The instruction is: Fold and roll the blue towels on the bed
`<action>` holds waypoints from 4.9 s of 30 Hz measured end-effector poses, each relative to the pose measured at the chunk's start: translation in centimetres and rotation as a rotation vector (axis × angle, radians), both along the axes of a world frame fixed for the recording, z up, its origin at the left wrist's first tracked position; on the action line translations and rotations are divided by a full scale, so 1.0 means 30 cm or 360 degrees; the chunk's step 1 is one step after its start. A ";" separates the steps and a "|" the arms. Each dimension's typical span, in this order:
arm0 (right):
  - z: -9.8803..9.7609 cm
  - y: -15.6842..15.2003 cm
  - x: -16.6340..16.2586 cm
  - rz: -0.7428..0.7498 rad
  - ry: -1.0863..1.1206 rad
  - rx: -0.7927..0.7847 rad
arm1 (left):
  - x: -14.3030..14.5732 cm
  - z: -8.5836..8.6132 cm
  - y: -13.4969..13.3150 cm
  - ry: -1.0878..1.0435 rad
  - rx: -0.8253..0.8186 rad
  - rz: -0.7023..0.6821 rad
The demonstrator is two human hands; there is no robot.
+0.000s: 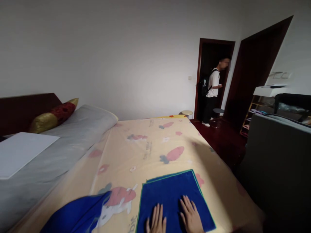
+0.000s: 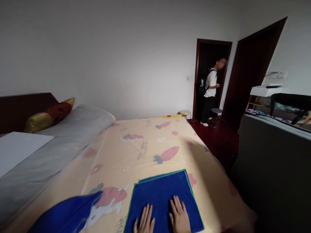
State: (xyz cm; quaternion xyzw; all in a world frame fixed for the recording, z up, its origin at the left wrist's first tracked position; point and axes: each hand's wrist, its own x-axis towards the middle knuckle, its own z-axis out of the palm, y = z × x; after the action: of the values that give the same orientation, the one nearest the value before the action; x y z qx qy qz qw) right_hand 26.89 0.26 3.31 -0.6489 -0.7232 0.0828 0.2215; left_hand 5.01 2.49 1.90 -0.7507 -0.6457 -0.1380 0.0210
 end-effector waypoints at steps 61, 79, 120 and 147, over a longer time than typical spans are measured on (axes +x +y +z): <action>0.113 0.282 0.001 -0.0138 -0.0099 -0.0289 | 0.058 0.222 0.282 0.0132 -0.0408 -0.0070; 0.036 -0.227 0.195 -0.0215 0.0048 -0.0104 | -0.103 0.130 -0.217 -0.0117 -0.0168 0.0122; -0.025 -0.180 0.429 -0.0584 0.0737 -0.0119 | -0.402 0.146 -0.107 -0.1046 -0.0393 0.0277; 0.047 -0.247 0.206 -0.0976 -0.0499 0.0042 | -0.085 0.220 -0.172 -0.0090 -0.0292 0.0312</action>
State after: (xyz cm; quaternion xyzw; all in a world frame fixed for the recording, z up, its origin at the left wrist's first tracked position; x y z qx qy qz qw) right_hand 33.08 -7.14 4.71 -0.8380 -0.5207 -0.0979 0.1307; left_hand 2.45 -2.67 8.49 -0.6787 -0.7261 -0.0968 -0.0524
